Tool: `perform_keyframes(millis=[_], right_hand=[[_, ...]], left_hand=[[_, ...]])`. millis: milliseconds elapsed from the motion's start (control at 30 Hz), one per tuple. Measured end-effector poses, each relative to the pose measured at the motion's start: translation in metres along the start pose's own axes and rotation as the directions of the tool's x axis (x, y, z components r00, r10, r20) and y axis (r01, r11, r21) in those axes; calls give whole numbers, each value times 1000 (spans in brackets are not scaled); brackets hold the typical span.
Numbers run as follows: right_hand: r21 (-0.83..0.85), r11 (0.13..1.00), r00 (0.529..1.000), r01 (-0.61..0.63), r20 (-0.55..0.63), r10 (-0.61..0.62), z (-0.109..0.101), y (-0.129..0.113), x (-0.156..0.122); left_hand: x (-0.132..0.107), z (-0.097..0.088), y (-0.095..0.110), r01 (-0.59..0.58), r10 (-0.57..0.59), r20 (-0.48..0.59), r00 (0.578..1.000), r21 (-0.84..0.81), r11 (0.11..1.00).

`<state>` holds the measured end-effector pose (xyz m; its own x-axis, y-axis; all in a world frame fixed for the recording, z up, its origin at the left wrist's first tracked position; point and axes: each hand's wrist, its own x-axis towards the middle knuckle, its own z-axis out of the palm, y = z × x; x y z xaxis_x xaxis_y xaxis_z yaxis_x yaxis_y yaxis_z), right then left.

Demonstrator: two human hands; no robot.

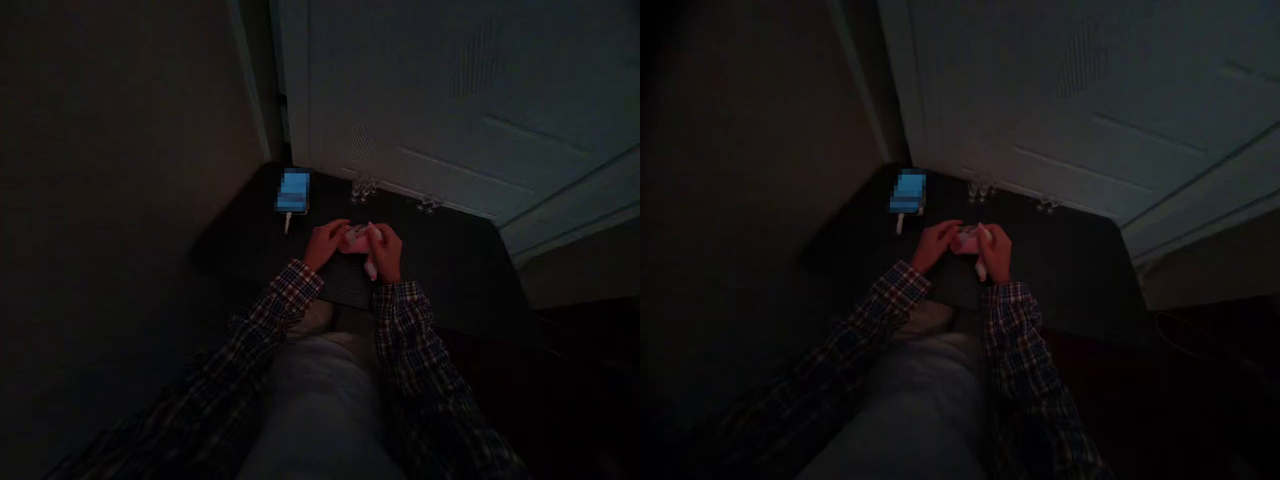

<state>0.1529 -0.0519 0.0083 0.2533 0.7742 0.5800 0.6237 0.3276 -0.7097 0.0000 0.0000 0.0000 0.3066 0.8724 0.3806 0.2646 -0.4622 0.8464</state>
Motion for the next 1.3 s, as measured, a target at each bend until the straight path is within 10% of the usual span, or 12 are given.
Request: perform_keyframes(millis=[1300], right_hand=[[66, 997, 998, -43, 45, 40, 0, 5, 1]], left_hand=[[1, 1, -3, 41, -37, 53, 998, -69, 997]])
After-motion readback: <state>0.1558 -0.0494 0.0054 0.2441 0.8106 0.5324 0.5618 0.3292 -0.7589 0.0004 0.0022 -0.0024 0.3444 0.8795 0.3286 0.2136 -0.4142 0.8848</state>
